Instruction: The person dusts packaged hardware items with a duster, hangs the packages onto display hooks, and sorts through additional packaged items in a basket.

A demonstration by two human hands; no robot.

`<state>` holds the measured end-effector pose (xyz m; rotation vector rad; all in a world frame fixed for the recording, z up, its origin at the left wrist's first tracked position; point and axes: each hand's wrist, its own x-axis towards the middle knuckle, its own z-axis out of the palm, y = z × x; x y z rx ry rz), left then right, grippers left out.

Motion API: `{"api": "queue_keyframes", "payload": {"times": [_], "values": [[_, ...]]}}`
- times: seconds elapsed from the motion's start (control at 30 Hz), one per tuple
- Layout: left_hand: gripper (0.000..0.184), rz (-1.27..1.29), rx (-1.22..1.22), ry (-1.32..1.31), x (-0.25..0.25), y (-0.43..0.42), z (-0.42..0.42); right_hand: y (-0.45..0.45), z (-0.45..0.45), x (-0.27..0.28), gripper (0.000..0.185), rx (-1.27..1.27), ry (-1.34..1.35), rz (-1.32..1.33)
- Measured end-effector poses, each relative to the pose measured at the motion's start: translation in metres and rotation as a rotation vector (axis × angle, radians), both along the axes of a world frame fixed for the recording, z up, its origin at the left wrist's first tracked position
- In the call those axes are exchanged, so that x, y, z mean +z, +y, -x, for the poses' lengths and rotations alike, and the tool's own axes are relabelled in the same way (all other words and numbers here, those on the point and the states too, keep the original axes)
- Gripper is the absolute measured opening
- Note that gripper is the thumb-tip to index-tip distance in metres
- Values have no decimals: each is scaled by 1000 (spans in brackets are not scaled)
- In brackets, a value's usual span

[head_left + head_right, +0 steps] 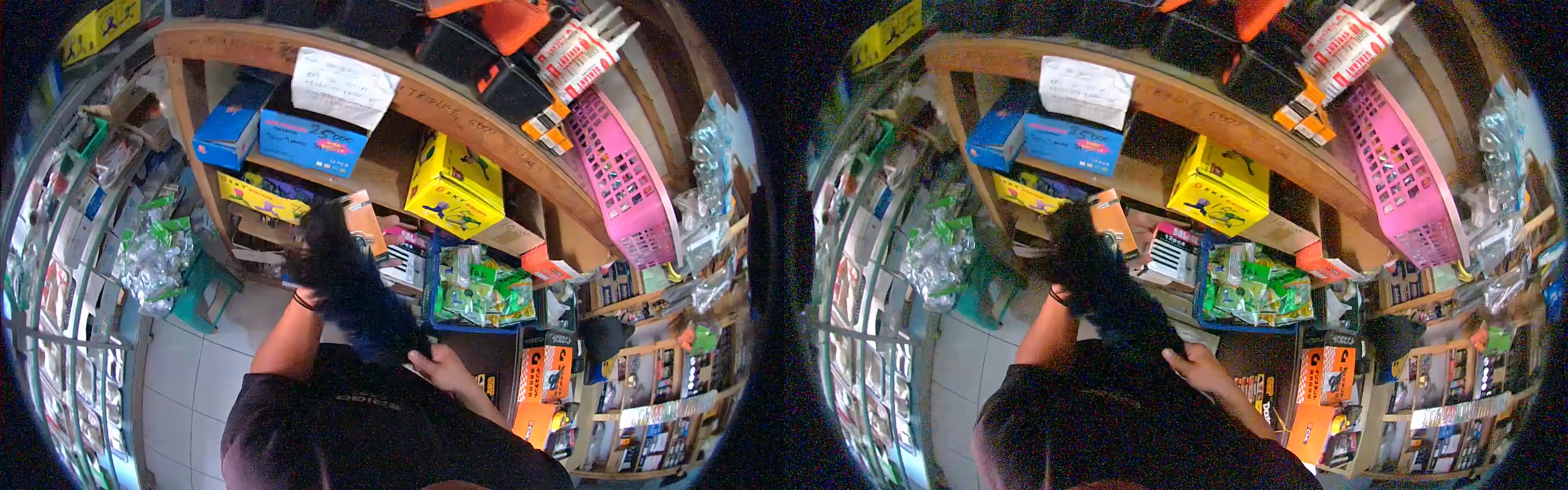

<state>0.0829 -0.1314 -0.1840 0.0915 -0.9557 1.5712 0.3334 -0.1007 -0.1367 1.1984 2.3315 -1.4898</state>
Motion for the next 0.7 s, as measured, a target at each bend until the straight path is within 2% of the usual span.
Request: {"api": "queue_keyframes", "payload": {"times": [0.03,0.1,0.13,0.17,0.23,0.27,0.3,0.37,0.4,0.5,0.53,0.57,0.6,0.63,0.7], "values": [[65,-45,292,532,24,-2,4,1,3,1,35,17,-7,2],[68,267,223,342,14,-9,12,3,9,2,39,-307,52,226],[71,646,369,502,32,-13,7,5,12,4,40,-282,77,277],[71,650,380,497,32,-14,9,3,19,13,40,-271,74,278],[74,168,395,420,32,-15,12,-2,34,38,38,57,-177,146],[73,335,319,553,9,-11,15,8,12,-13,38,126,-22,88],[75,339,358,608,5,-11,21,10,10,-20,38,140,-22,82],[61,411,448,609,35,-31,18,13,13,-26,38,-52,79,184],[65,668,401,435,37,-34,16,12,17,-25,38,-141,153,277],[63,652,428,393,29,-36,18,11,25,-16,36,-11,35,228],[62,526,458,464,26,-39,18,11,30,-8,36,152,-38,187],[61,400,489,530,21,-42,19,15,30,-11,36,162,-46,181],[60,453,482,558,-12,-27,30,20,29,-17,36,166,-41,194],[63,281,508,544,-13,-28,31,25,28,-20,36,172,-40,208],[67,612,463,324,24,-52,22,30,37,-13,36,-36,10,239]]}}
